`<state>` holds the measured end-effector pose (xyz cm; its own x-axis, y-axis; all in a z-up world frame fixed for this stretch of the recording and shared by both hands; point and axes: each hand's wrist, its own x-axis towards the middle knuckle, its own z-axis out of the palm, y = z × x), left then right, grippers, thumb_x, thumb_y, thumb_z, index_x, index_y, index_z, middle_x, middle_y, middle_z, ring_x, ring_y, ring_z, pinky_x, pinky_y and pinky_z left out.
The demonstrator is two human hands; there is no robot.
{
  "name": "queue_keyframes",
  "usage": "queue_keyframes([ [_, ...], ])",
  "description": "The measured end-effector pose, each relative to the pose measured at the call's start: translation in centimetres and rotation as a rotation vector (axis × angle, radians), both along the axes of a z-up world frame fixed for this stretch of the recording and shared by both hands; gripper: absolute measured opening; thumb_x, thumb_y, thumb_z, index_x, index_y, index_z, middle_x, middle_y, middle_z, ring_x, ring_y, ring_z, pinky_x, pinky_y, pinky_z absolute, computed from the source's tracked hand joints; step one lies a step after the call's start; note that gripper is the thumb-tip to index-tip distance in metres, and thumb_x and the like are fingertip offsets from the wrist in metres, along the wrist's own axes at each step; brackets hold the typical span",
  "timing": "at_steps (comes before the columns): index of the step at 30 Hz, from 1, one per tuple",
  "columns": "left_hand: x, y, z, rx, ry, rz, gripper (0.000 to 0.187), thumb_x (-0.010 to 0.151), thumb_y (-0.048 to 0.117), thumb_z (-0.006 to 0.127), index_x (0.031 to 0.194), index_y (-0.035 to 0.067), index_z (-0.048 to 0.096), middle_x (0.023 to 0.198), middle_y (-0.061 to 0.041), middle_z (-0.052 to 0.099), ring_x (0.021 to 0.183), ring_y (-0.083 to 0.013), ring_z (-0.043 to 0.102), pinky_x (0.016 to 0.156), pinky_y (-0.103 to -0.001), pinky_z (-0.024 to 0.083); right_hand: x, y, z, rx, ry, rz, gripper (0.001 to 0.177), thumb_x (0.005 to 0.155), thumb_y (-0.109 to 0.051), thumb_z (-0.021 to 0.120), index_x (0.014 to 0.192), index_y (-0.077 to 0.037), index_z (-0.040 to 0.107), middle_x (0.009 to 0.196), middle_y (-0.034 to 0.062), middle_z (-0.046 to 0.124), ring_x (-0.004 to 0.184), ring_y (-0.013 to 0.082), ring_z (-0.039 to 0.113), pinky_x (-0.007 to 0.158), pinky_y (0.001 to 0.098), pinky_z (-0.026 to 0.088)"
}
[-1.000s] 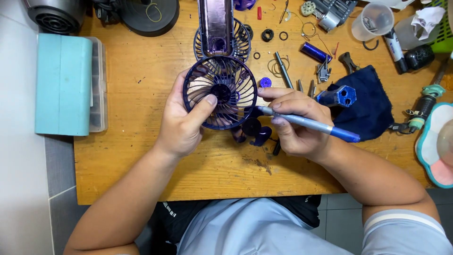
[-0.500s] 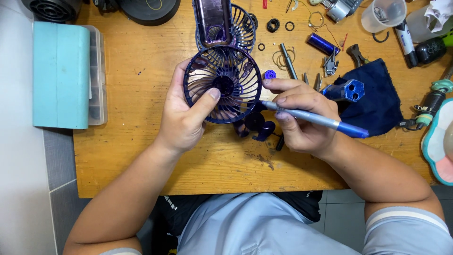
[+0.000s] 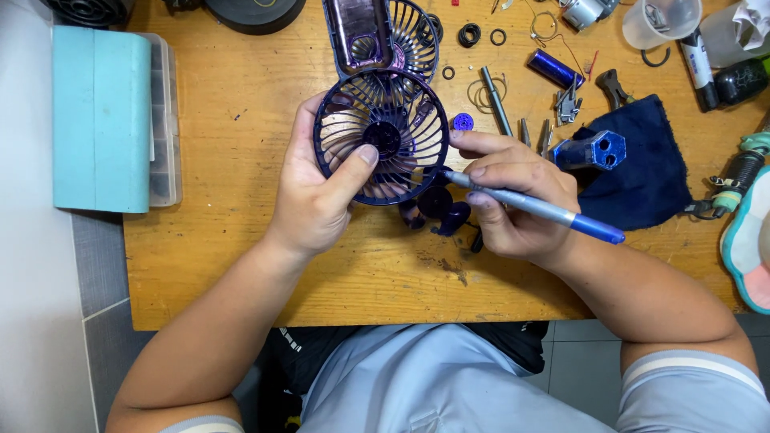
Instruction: Marking and manipulating components of a small handheld fan for repair
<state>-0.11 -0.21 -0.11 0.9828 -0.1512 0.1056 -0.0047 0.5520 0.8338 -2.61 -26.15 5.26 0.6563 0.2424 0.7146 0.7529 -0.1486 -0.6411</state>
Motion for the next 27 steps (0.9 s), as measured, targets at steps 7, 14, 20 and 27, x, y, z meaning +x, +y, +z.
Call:
queue_keyframes([
  [7,-0.1,0.0,0.1,0.019,-0.008,-0.001,0.058,0.111,-0.004,0.073,0.161,0.005,0.046,0.137,-0.022,0.072,0.126,-0.0268,0.075,0.11,-0.049,0.071,0.1,-0.1,-0.1,0.016,-0.01,0.001,0.014,0.108,-0.004,0.078,0.106,0.01,0.074,0.086,0.0252,0.077,0.11,0.0666,0.082,0.093,0.068,0.069],
  [14,0.0,0.2,0.2,0.06,-0.027,-0.003,0.059,0.11,-0.004,0.075,0.162,0.006,0.047,0.14,-0.021,0.071,0.131,-0.0254,0.073,0.114,-0.048,0.068,0.2,-0.2,0.1,0.02,-0.011,0.019,0.017,0.109,-0.006,0.077,0.105,0.01,0.073,0.084,0.0254,0.077,0.107,0.0669,0.082,0.091,0.0676,0.069],
  [20,0.0,-0.1,1.4,0.033,0.009,-0.002,0.062,0.107,-0.005,0.08,0.16,0.006,0.049,0.137,-0.018,0.073,0.128,-0.0239,0.075,0.112,-0.045,0.069,-0.2,-0.4,-0.1,0.065,0.031,0.024,0.016,0.11,-0.004,0.074,0.108,0.012,0.069,0.088,0.0267,0.076,0.113,0.0662,0.082,0.093,0.0658,0.07],
  [27,-0.1,-0.3,1.0,0.029,0.028,-0.02,0.068,0.102,-0.01,0.086,0.159,0.007,0.052,0.138,-0.017,0.075,0.128,-0.0229,0.075,0.112,-0.043,0.07,0.0,-0.9,-1.2,0.091,0.042,0.017,0.016,0.113,-0.003,0.072,0.112,0.012,0.067,0.091,0.0271,0.076,0.117,0.0647,0.081,0.095,0.0649,0.07],
])
